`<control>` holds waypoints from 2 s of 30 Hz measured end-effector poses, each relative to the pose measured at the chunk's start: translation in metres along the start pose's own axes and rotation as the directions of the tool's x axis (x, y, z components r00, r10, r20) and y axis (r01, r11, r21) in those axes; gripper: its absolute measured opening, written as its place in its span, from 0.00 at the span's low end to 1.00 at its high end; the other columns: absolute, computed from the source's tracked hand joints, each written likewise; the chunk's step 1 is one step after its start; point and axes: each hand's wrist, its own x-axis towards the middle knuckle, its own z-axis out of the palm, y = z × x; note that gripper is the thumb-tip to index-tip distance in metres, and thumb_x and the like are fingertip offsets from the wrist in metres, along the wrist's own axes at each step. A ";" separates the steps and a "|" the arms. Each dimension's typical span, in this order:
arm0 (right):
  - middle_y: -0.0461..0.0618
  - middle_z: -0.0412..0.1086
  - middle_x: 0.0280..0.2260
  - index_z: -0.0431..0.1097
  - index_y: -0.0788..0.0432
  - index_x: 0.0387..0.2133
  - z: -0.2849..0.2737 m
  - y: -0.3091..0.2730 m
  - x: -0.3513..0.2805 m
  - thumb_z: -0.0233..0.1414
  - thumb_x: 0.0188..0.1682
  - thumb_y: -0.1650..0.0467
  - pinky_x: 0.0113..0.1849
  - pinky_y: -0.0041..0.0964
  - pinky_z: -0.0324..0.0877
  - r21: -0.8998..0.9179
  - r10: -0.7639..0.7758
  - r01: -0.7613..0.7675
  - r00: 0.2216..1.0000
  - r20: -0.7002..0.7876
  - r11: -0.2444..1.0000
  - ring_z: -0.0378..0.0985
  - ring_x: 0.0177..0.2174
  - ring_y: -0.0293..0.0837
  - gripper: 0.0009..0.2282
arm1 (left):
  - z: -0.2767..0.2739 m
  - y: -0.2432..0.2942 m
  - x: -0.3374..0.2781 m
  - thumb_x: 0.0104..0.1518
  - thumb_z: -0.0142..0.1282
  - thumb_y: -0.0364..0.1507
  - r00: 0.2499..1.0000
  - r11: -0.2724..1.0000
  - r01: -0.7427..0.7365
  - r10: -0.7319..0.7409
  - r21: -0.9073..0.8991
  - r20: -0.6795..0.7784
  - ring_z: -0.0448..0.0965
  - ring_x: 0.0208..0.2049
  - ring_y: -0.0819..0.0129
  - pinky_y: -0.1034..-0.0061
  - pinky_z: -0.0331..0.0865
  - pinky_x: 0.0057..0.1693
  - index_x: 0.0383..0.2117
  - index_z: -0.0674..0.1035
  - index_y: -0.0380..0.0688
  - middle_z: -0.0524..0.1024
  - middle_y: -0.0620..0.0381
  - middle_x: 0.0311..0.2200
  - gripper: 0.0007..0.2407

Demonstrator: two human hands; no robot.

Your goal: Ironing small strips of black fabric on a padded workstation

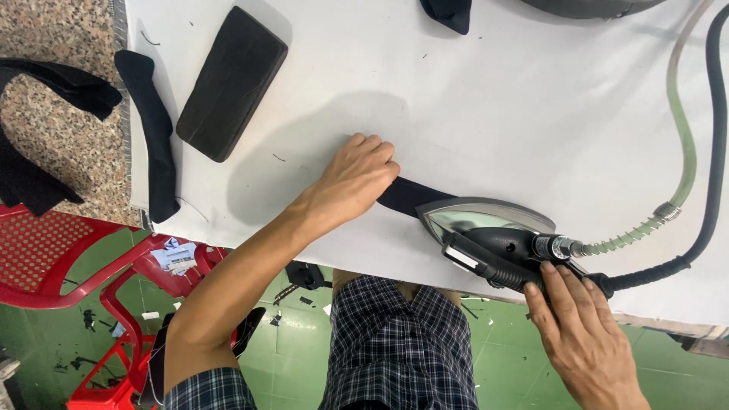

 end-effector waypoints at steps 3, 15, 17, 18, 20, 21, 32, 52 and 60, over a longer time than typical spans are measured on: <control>0.64 0.56 0.65 0.43 0.64 0.71 -0.018 0.001 0.008 0.48 0.42 0.80 0.66 0.52 0.57 0.033 0.031 -0.037 0.985 0.168 0.999 0.63 0.61 0.58 0.38 | 0.021 -0.006 0.002 0.28 0.54 0.03 0.997 1.000 -0.016 0.015 -0.009 -0.081 0.63 0.29 0.63 0.70 0.58 0.38 0.16 0.71 0.48 0.64 0.61 0.22 0.19; 0.45 0.70 0.20 0.62 0.59 0.60 -0.008 -0.008 0.116 0.48 0.50 0.51 0.13 0.41 0.70 0.434 0.030 -0.117 0.979 0.204 0.893 0.70 0.13 0.42 0.31 | 0.023 -0.012 0.007 0.30 0.59 0.09 0.997 0.998 -0.044 0.047 0.049 -0.061 0.67 0.31 0.62 0.70 0.61 0.40 0.18 0.75 0.49 0.69 0.60 0.24 0.16; 0.46 0.71 0.23 0.63 0.59 0.59 -0.011 -0.015 0.126 0.49 0.50 0.52 0.15 0.41 0.71 0.436 0.027 -0.104 0.984 0.179 0.894 0.74 0.17 0.43 0.30 | 0.024 -0.012 0.007 0.32 0.61 0.10 0.996 0.998 -0.049 0.052 0.045 -0.068 0.68 0.32 0.62 0.70 0.62 0.41 0.19 0.76 0.49 0.70 0.59 0.25 0.15; 0.47 0.72 0.27 0.63 0.60 0.57 -0.012 -0.019 0.132 0.51 0.50 0.53 0.17 0.41 0.72 0.440 0.022 -0.085 0.989 0.148 0.894 0.77 0.20 0.44 0.29 | 0.023 -0.012 0.007 0.35 0.62 0.11 0.996 0.998 -0.050 0.054 0.047 -0.074 0.69 0.33 0.62 0.70 0.63 0.42 0.20 0.78 0.48 0.72 0.59 0.26 0.13; 0.46 0.70 0.25 0.64 0.61 0.57 -0.011 -0.026 0.140 0.50 0.50 0.51 0.17 0.39 0.71 0.371 0.005 -0.051 0.992 0.125 0.927 0.76 0.20 0.42 0.30 | 0.021 -0.012 0.007 0.35 0.61 0.11 0.995 0.997 -0.053 0.057 0.047 -0.084 0.69 0.32 0.62 0.70 0.62 0.41 0.19 0.77 0.49 0.71 0.59 0.25 0.14; 0.45 0.69 0.24 0.65 0.63 0.57 -0.010 -0.030 0.144 0.49 0.50 0.49 0.17 0.37 0.69 0.301 -0.014 -0.016 0.995 0.099 0.954 0.75 0.20 0.41 0.32 | 0.020 -0.012 0.006 0.34 0.61 0.12 0.994 0.997 -0.055 0.060 0.050 -0.093 0.69 0.31 0.62 0.70 0.62 0.40 0.19 0.76 0.49 0.70 0.60 0.25 0.14; 0.47 0.66 0.24 0.66 0.64 0.49 -0.016 -0.053 0.184 0.51 0.53 0.51 0.15 0.32 0.65 0.133 0.022 -0.025 0.999 0.023 0.991 0.70 0.19 0.37 0.27 | 0.011 -0.039 0.010 0.23 0.70 0.23 0.995 0.994 0.015 -0.004 0.108 -0.100 0.73 0.31 0.63 0.72 0.63 0.41 0.31 0.77 0.50 0.75 0.61 0.27 0.22; 0.74 0.70 0.44 0.61 0.68 0.54 -0.045 -0.052 0.195 0.41 0.56 0.58 0.26 0.55 0.81 0.598 -0.005 -0.095 0.986 0.164 0.796 0.79 0.30 0.65 0.24 | -0.015 0.035 -0.130 0.65 0.61 0.32 0.347 0.737 0.489 -0.655 -0.466 -0.671 0.63 0.55 0.38 0.47 0.67 0.61 0.66 0.65 0.43 0.61 0.33 0.57 0.25; 0.65 0.76 0.32 0.61 0.59 0.56 -0.053 -0.060 0.201 0.44 0.56 0.50 0.36 0.59 0.77 0.333 0.016 -0.104 0.966 0.257 0.937 0.82 0.34 0.67 0.27 | 0.097 0.248 -0.103 0.51 0.63 0.38 0.496 0.859 0.273 -0.512 -0.433 -0.701 0.74 0.48 0.37 0.47 0.70 0.53 0.53 0.78 0.45 0.71 0.32 0.50 0.22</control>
